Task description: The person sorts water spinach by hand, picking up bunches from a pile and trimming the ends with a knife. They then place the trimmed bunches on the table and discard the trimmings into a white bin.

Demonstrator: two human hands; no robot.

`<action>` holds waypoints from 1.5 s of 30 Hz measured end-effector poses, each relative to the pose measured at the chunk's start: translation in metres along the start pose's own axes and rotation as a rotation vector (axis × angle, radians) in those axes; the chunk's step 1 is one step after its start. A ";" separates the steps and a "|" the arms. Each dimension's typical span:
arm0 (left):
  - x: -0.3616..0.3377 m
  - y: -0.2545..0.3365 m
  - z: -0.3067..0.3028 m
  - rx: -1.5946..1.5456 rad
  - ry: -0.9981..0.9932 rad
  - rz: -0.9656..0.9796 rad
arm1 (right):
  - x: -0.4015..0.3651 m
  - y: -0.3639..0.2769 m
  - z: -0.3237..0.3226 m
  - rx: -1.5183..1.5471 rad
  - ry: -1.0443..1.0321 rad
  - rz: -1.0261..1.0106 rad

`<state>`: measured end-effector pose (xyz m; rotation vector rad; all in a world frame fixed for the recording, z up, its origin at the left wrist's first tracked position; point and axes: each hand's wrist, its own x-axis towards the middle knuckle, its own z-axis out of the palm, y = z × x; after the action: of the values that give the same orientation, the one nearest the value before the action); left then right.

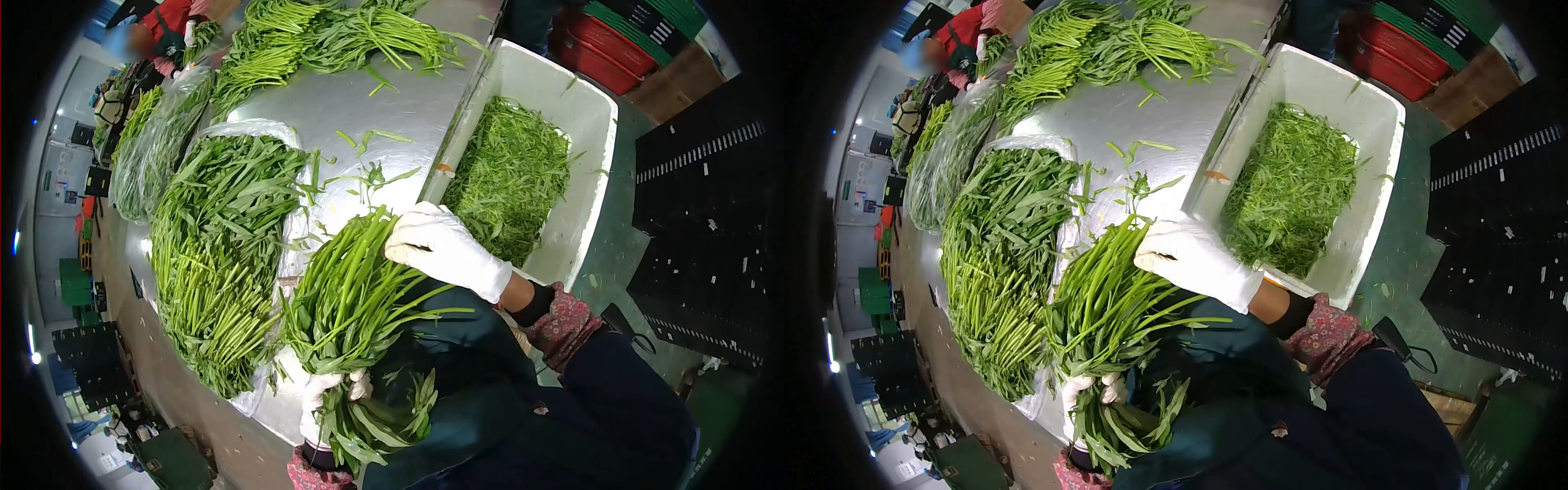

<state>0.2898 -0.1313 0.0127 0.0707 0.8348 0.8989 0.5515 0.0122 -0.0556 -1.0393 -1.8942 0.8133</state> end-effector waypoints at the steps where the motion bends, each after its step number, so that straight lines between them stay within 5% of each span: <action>1: 0.000 0.001 -0.002 0.030 -0.009 -0.010 | 0.000 0.001 0.002 -0.036 0.009 -0.048; 4: 0.000 0.002 0.004 0.125 0.070 0.008 | 0.001 -0.011 -0.004 -0.104 -0.199 0.072; 5: 0.000 0.002 0.004 0.140 0.047 0.029 | 0.006 -0.014 -0.009 -0.043 -0.417 0.216; 8: 0.004 0.002 0.003 0.150 0.067 -0.009 | 0.005 -0.014 -0.001 -0.055 -0.487 0.260; 11: 0.004 0.004 -0.004 0.163 0.068 -0.025 | -0.004 -0.008 0.014 0.459 -0.356 0.449; 14: 0.003 0.001 0.002 0.159 0.130 -0.008 | -0.011 -0.004 0.019 0.643 -0.334 0.656; 15: 0.003 0.001 0.004 0.158 0.155 0.000 | -0.016 -0.001 0.021 0.385 -0.222 0.456; 18: 0.001 0.002 0.003 0.102 0.101 -0.013 | -0.032 0.026 0.025 0.016 0.080 0.283; 20: -0.001 0.004 0.005 0.094 0.085 0.009 | -0.045 0.081 0.001 -0.737 0.009 0.215; 22: -0.002 0.006 0.004 0.099 0.056 0.022 | -0.052 0.109 -0.034 -1.073 0.221 0.354; 25: 0.001 0.008 0.001 0.142 0.047 0.012 | -0.035 0.072 -0.050 -1.020 0.411 0.167; 27: 0.004 0.007 0.005 0.184 0.091 0.005 | -0.017 0.018 -0.049 -0.311 0.056 0.264; 28: 0.006 0.007 0.006 0.193 0.075 0.006 | -0.022 0.017 -0.020 -0.159 0.093 0.216; 29: 0.009 0.006 0.007 0.201 0.058 0.008 | -0.015 -0.021 -0.015 0.047 0.002 0.383; 31: 0.010 0.005 0.008 0.213 0.080 0.015 | 0.000 -0.051 -0.008 0.074 -0.406 0.577; 33: 0.005 0.002 0.008 0.219 0.162 0.024 | -0.013 -0.041 0.035 0.610 -0.177 0.525; 35: 0.002 0.001 0.008 0.203 0.181 0.044 | -0.009 -0.042 0.043 0.974 -0.155 0.618; 37: 0.002 0.001 -0.001 0.124 0.121 0.009 | -0.013 -0.042 0.024 1.027 -0.303 0.822; 40: 0.005 0.004 -0.003 0.124 0.105 -0.075 | -0.021 -0.036 0.016 1.248 -0.193 0.906; 45: 0.004 0.011 -0.015 0.093 0.002 -0.128 | -0.032 0.028 -0.026 1.503 0.325 0.802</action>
<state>0.2738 -0.1252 0.0038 0.0966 0.8727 0.7404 0.5947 0.0012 -0.0774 -0.7400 -0.1664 1.8833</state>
